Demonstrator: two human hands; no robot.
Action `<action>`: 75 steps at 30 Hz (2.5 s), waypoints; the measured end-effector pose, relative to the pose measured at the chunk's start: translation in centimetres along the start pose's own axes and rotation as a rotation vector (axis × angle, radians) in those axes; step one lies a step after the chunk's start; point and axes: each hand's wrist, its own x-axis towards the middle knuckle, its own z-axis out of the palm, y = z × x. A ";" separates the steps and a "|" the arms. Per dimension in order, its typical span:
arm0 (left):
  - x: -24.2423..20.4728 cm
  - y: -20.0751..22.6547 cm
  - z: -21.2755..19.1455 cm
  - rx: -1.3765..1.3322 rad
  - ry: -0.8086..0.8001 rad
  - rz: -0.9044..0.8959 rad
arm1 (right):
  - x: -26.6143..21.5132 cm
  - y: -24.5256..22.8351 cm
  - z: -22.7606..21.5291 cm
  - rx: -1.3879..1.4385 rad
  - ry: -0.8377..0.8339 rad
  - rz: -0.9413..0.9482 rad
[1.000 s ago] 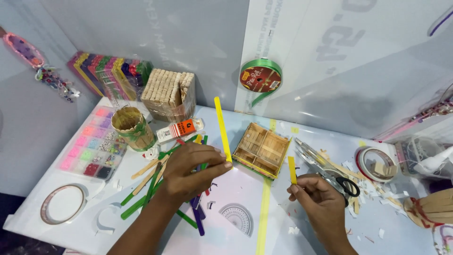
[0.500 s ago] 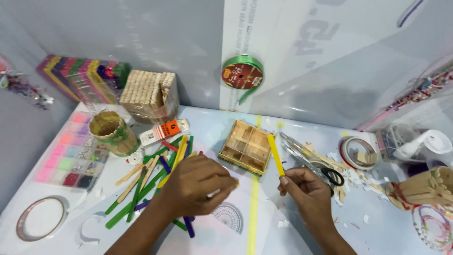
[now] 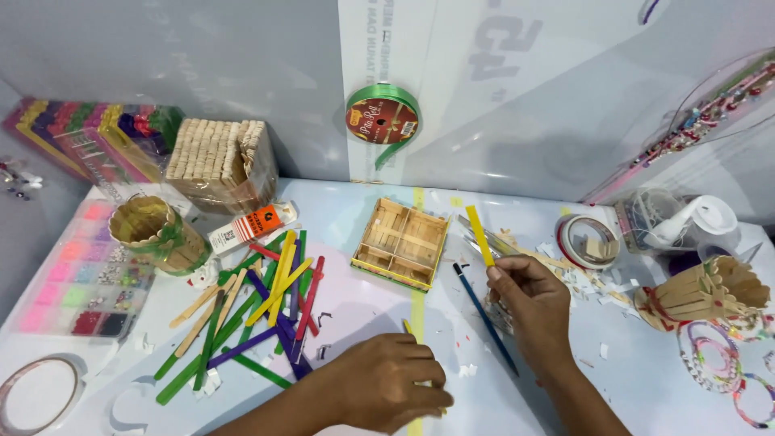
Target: Assembling a decorative wooden box by marking, cutting, and gluing popsicle sticks onto a wooden frame.
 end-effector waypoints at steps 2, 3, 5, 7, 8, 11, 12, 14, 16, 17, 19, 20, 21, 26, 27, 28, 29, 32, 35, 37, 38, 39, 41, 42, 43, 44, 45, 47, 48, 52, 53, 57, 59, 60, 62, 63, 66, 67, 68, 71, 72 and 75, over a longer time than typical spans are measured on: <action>1.0 0.7 -1.3 -0.057 0.070 -0.045 | 0.4 0.5 -0.1 0.034 0.012 0.017; 0.9 0.2 -1.4 -0.058 0.070 -0.044 | 0.7 0.7 -0.2 0.034 0.013 0.017; 0.7 -0.7 -1.5 0.115 0.228 -0.103 | 1.0 1.0 -0.3 0.083 -0.004 0.059; -0.3 -2.3 -1.6 0.143 0.284 -0.219 | 1.6 1.2 -0.5 0.086 0.002 0.088; -0.8 -3.1 -1.7 0.172 0.340 -0.336 | 1.9 1.3 -0.6 0.088 0.006 0.116; -2.4 -5.6 -2.6 0.183 0.547 -0.526 | 1.7 1.0 -0.8 -0.019 -0.071 -0.089; -2.4 -5.8 -3.3 0.187 0.553 -0.531 | 2.2 0.7 -0.8 -0.021 -0.079 -0.091; -2.4 -6.1 -4.6 0.136 0.672 -0.817 | 3.3 0.1 -0.7 -0.140 -0.170 -0.300; -3.0 -7.0 -5.0 0.069 0.705 -0.893 | 5.4 0.3 -0.7 -0.176 -0.241 -0.407; -3.3 -7.5 -5.2 -0.002 0.732 -0.965 | 6.5 0.5 -0.7 -0.212 -0.304 -0.513; -3.4 -7.9 -5.1 -0.035 0.734 -1.022 | 8.3 -0.1 -0.1 -0.287 -0.361 -0.581; -3.5 -8.1 -5.0 -0.072 0.733 -1.078 | 9.2 -0.3 0.2 -0.364 -0.414 -0.648; -3.4 -8.0 -5.1 -0.070 0.731 -1.081 | 10.0 -0.6 1.1 -0.361 -0.416 -0.646; -3.4 -7.8 -5.4 -0.117 0.693 -1.114 | 13.0 -2.6 4.9 -0.499 -0.618 -0.733; -3.6 -7.8 -5.4 -0.116 0.695 -1.119 | 13.6 -2.6 5.6 -0.497 -0.622 -0.731; -3.7 -7.9 -5.4 -0.106 0.667 -1.088 | 14.2 -2.5 6.3 -0.504 -0.656 -0.737; -3.9 -7.9 -5.4 -0.096 0.640 -1.057 | 14.9 -2.5 7.0 -0.511 -0.690 -0.742; -3.3 -7.0 -6.1 -0.159 0.586 -1.030 | 17.8 -0.4 8.8 -0.430 -0.764 -0.816; -2.6 -6.5 -6.6 -0.161 0.480 -1.060 | 18.4 -0.4 10.5 -0.354 -0.828 -0.800; -2.4 -6.7 -6.5 -0.147 0.433 -1.108 | 19.1 0.0 11.2 -0.336 -0.849 -0.782; -2.4 -6.7 -6.5 -0.134 0.386 -1.155 | 19.3 0.2 11.5 -0.318 -0.870 -0.764; -2.5 -6.8 -6.4 -0.135 0.387 -1.160 | 19.2 0.2 11.8 -0.316 -0.875 -0.761; -2.5 -6.9 -6.3 -0.117 0.374 -1.168 | 19.0 0.1 12.2 -0.298 -0.893 -0.748; -2.6 -7.0 -6.3 -0.119 0.374 -1.171 | 19.1 0.1 12.2 -0.298 -0.895 -0.746; -2.7 -7.0 -6.2 -0.123 0.416 -1.150 | 19.1 0.1 12.1 -0.311 -0.900 -0.734; -2.8 -7.0 -6.2 -0.125 0.458 -1.128 | 19.2 0.1 12.1 -0.324 -0.905 -0.723; -3.1 -7.3 -5.8 -0.126 0.458 -1.129 | 18.8 -0.3 11.9 -0.324 -0.905 -0.722; -3.9 -8.0 -5.0 -0.105 0.622 -1.049 | 18.0 -1.2 11.7 -0.316 -0.935 -0.645; -3.8 -8.0 -5.0 -0.104 0.623 -1.050 | 17.8 -1.5 11.7 -0.315 -0.936 -0.645; -3.8 -8.0 -5.2 -0.109 0.863 -1.071 | 16.8 -2.4 11.5 -0.302 -0.993 -0.557; -3.7 -8.0 -5.4 -0.123 0.920 -1.110 | 16.6 -2.7 11.4 -0.292 -1.018 -0.520; -3.2 -7.3 -5.8 -0.129 0.993 -1.125 | 16.1 -3.9 11.4 -0.317 -1.091 -0.427; -3.3 -7.7 -5.7 -0.126 1.055 -1.160 | 15.8 -4.7 11.3 -0.316 -1.131 -0.336; -3.3 -7.6 -5.8 -0.127 1.054 -1.158 | 15.8 -5.0 11.2 -0.317 -1.129 -0.336; -3.2 -7.5 -6.0 -0.171 1.117 -1.145 | 15.9 -5.4 11.0 -0.264 -1.147 -0.199; -3.1 -7.5 -6.1 -0.172 1.116 -1.143 | 16.1 -5.4 11.0 -0.265 -1.146 -0.200; -3.0 -7.3 -6.2 -0.166 1.137 -1.138 | 16.3 -5.4 11.2 -0.287 -1.127 -0.233; -3.0 -7.3 -6.2 -0.157 1.142 -1.135 | 16.0 -5.6 11.3 -0.329 -1.110 -0.365; -2.9 -7.3 -6.2 -0.147 1.147 -1.130 | 15.7 -5.8 11.5 -0.371 -1.087 -0.497; -2.6 -7.0 -6.2 -0.114 1.156 -1.109 | 15.0 -5.7 11.9 -0.461 -1.086 -0.655; -2.6 -6.9 -6.2 -0.114 1.155 -1.109 | 15.0 -5.7 12.1 -0.460 -1.085 -0.655; -2.8 -7.0 -5.9 -0.131 1.147 -1.098 | 15.5 -5.0 12.5 -0.517 -1.061 -0.750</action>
